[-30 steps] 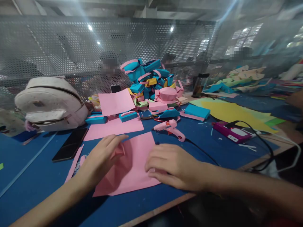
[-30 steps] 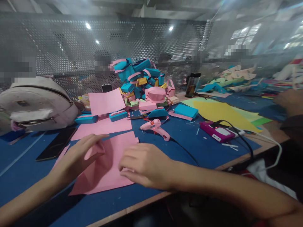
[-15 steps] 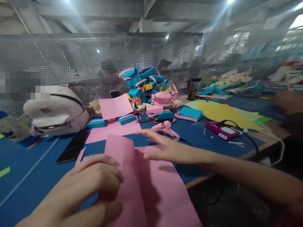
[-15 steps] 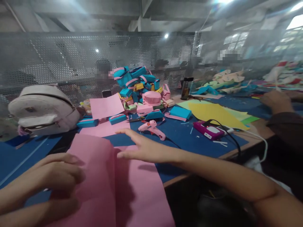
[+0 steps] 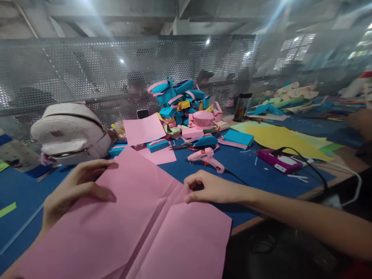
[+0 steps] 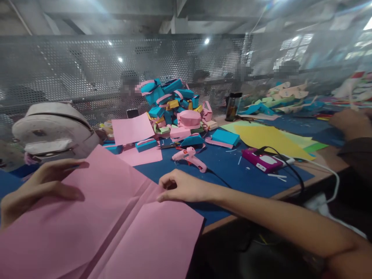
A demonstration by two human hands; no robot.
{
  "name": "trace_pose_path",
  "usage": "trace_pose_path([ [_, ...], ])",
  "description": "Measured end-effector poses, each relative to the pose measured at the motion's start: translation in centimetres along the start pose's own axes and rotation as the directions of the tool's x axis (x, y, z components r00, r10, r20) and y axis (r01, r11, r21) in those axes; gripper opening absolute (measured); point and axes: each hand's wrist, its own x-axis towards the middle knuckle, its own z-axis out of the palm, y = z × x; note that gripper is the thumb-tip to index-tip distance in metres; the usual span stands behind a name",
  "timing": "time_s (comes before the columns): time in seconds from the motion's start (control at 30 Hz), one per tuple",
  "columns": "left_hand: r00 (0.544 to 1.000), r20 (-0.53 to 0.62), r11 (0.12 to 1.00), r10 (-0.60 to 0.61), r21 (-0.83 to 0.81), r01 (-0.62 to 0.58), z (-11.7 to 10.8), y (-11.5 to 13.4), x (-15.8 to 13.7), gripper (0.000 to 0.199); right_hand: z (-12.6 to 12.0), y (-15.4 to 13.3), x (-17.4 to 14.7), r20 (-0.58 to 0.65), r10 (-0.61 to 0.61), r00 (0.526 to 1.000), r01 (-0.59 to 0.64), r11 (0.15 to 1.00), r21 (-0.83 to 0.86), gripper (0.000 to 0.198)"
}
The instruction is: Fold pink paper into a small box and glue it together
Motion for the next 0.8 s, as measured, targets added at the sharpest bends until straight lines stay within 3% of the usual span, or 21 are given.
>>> trace_pose_path([
  [0.13, 0.998, 0.066, 0.936, 0.01, -0.35, 0.014, 1.5, -1.7, 0.3, 0.043, 0.0, -0.2, 0.2, 0.143, -0.04, 0.989, 0.039, 0.999, 0.014, 0.024],
  [0.2, 0.993, 0.111, 0.89, -0.027, -0.449, 0.075, 2.2, -2.5, 0.7, 0.033, 0.2, -0.5, 0.7, 0.142, -0.047, 0.989, 0.043, 0.999, 0.031, 0.025],
  [0.37, 0.945, 0.295, 0.75, -0.141, -0.591, 0.296, 4.0, -3.2, 1.5, 0.034, 0.8, -0.5, 2.8, -0.052, -0.008, 0.999, 0.009, 1.0, 0.01, 0.037],
  [0.47, 0.921, 0.238, 0.695, -0.31, -0.604, 0.39, 4.7, -2.6, 1.7, 0.045, 0.8, 0.3, 3.4, -0.203, 0.074, 0.976, -0.1, 0.988, -0.118, 0.044],
  [0.5, 0.88, 0.188, 0.643, -0.435, -0.619, 0.451, 4.8, -2.2, 1.6, 0.044, 0.8, 0.6, 3.3, -0.234, 0.085, 0.968, -0.117, 0.985, -0.128, 0.046],
  [0.53, 0.811, 0.239, 0.541, -0.534, -0.64, 0.545, 4.8, -1.8, 1.3, 0.045, 0.7, 0.9, 3.2, -0.258, 0.087, 0.962, -0.119, 0.987, -0.112, 0.046],
  [0.57, 0.715, 0.335, 0.406, -0.614, -0.642, 0.65, 4.8, -1.4, 0.9, 0.046, 0.6, 1.1, 3.0, -0.274, 0.085, 0.958, -0.109, 0.991, -0.074, 0.044],
  [0.6, 0.635, 0.362, 0.293, -0.682, -0.661, 0.691, 4.8, -1.1, 0.4, 0.046, 0.5, 1.3, 2.7, -0.285, 0.083, 0.955, -0.092, 0.996, -0.018, 0.042],
  [0.67, 0.522, 0.458, 0.105, -0.72, -0.671, 0.734, 4.8, -0.4, -0.9, 0.051, 0.4, 1.5, 2.1, -0.288, 0.077, 0.955, -0.048, 0.993, 0.104, 0.04],
  [0.7, 0.504, 0.511, 0.062, -0.696, -0.656, 0.752, 4.8, -0.1, -1.5, 0.055, 0.4, 1.6, 1.9, -0.282, 0.071, 0.957, -0.028, 0.988, 0.152, 0.04],
  [0.73, 0.504, 0.536, 0.071, -0.677, -0.634, 0.77, 4.9, 0.3, -2.1, 0.058, 0.5, 1.6, 1.7, -0.273, 0.064, 0.96, -0.014, 0.983, 0.183, 0.041],
  [0.8, 0.528, 0.517, 0.225, -0.674, -0.537, 0.813, 5.2, 1.1, -2.9, 0.057, 0.8, 1.6, 1.4, -0.248, 0.059, 0.967, -0.009, 0.98, 0.198, 0.044],
])
